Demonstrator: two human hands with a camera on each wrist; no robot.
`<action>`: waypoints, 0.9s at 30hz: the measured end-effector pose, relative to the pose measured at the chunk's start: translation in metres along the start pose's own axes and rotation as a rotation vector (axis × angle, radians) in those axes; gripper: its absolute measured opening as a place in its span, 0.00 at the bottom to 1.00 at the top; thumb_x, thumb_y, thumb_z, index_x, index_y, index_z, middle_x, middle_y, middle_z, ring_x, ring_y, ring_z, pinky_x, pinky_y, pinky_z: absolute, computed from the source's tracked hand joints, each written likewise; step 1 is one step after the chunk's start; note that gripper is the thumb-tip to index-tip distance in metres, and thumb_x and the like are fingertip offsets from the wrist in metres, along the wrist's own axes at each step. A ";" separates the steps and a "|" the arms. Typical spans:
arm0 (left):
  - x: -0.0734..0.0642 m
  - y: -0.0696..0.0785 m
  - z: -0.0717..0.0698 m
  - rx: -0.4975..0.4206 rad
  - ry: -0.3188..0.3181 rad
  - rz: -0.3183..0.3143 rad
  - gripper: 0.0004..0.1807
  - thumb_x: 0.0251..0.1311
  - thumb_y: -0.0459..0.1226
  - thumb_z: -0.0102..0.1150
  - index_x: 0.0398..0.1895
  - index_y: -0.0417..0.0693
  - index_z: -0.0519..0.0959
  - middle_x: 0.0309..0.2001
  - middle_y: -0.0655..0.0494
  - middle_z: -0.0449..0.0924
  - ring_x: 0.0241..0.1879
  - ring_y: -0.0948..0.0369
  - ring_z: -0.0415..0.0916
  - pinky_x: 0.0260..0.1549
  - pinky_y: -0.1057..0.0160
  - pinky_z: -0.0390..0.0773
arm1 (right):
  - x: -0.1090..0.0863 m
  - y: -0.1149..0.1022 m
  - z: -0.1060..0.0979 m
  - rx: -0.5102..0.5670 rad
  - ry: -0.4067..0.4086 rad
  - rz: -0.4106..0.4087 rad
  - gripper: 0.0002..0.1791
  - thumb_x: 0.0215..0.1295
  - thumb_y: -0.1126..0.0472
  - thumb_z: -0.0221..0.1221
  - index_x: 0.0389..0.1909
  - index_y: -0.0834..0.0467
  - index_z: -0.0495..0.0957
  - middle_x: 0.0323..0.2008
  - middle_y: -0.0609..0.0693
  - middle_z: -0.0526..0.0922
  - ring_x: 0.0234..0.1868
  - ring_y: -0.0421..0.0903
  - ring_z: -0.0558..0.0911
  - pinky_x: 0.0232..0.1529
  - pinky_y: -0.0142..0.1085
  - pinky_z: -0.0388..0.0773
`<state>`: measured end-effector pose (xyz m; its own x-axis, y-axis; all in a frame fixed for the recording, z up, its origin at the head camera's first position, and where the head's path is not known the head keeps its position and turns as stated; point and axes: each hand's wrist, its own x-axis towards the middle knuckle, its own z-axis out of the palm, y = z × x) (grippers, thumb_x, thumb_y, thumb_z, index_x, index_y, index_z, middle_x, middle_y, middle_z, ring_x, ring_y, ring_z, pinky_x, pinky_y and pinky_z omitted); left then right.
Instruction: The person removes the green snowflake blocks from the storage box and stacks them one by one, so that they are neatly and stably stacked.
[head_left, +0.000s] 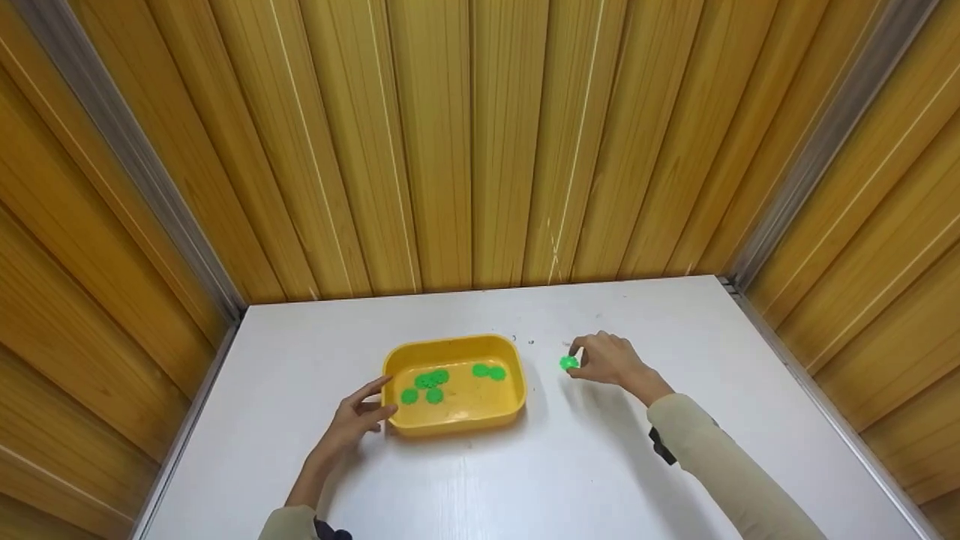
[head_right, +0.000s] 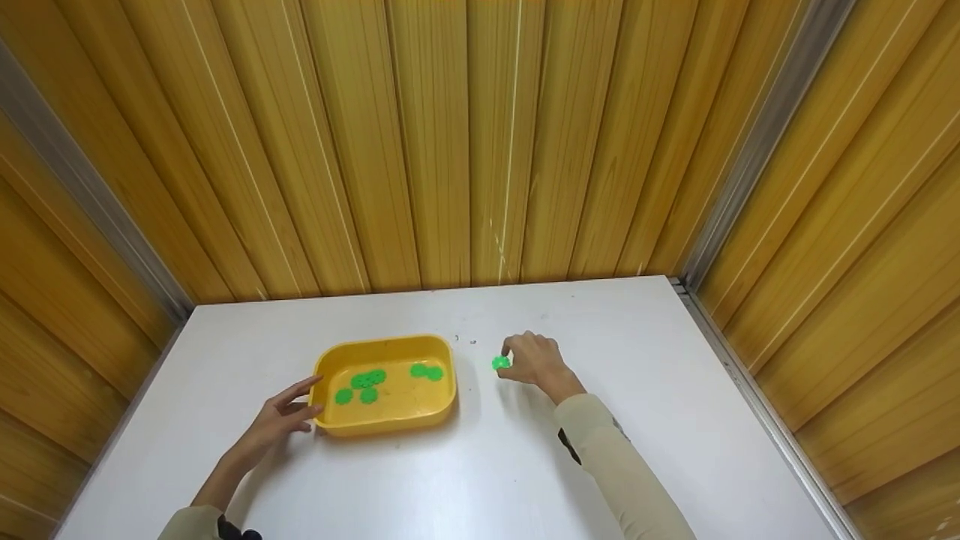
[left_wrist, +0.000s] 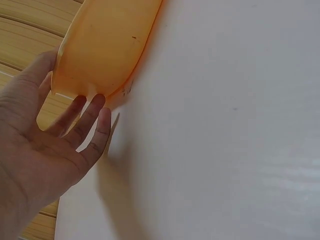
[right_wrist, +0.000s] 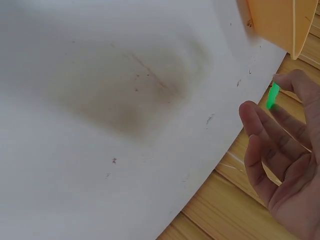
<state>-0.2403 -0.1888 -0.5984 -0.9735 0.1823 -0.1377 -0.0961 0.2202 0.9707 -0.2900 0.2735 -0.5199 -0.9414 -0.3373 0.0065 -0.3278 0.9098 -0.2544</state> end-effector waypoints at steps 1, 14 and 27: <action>0.000 0.000 0.000 -0.001 -0.003 -0.001 0.33 0.67 0.40 0.65 0.75 0.52 0.68 0.72 0.40 0.64 0.56 0.55 0.78 0.43 0.60 0.83 | -0.002 0.003 0.003 0.004 0.004 0.002 0.16 0.58 0.51 0.71 0.43 0.57 0.87 0.30 0.50 0.90 0.37 0.50 0.84 0.37 0.47 0.84; 0.000 -0.003 0.001 0.005 0.008 0.016 0.34 0.66 0.40 0.66 0.75 0.52 0.69 0.71 0.42 0.67 0.54 0.56 0.79 0.42 0.61 0.83 | -0.012 0.020 0.040 0.061 -0.048 0.088 0.15 0.62 0.55 0.70 0.46 0.59 0.86 0.37 0.52 0.90 0.42 0.52 0.84 0.46 0.52 0.84; -0.001 -0.003 0.001 0.023 -0.001 0.018 0.34 0.67 0.42 0.66 0.75 0.51 0.68 0.72 0.41 0.66 0.56 0.56 0.78 0.43 0.61 0.83 | -0.013 0.024 0.055 0.069 -0.054 0.109 0.15 0.61 0.56 0.71 0.47 0.58 0.87 0.39 0.49 0.86 0.41 0.47 0.81 0.45 0.50 0.83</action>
<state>-0.2387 -0.1890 -0.6008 -0.9749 0.1874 -0.1200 -0.0733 0.2388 0.9683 -0.2817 0.2864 -0.5788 -0.9648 -0.2517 -0.0767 -0.2159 0.9237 -0.3167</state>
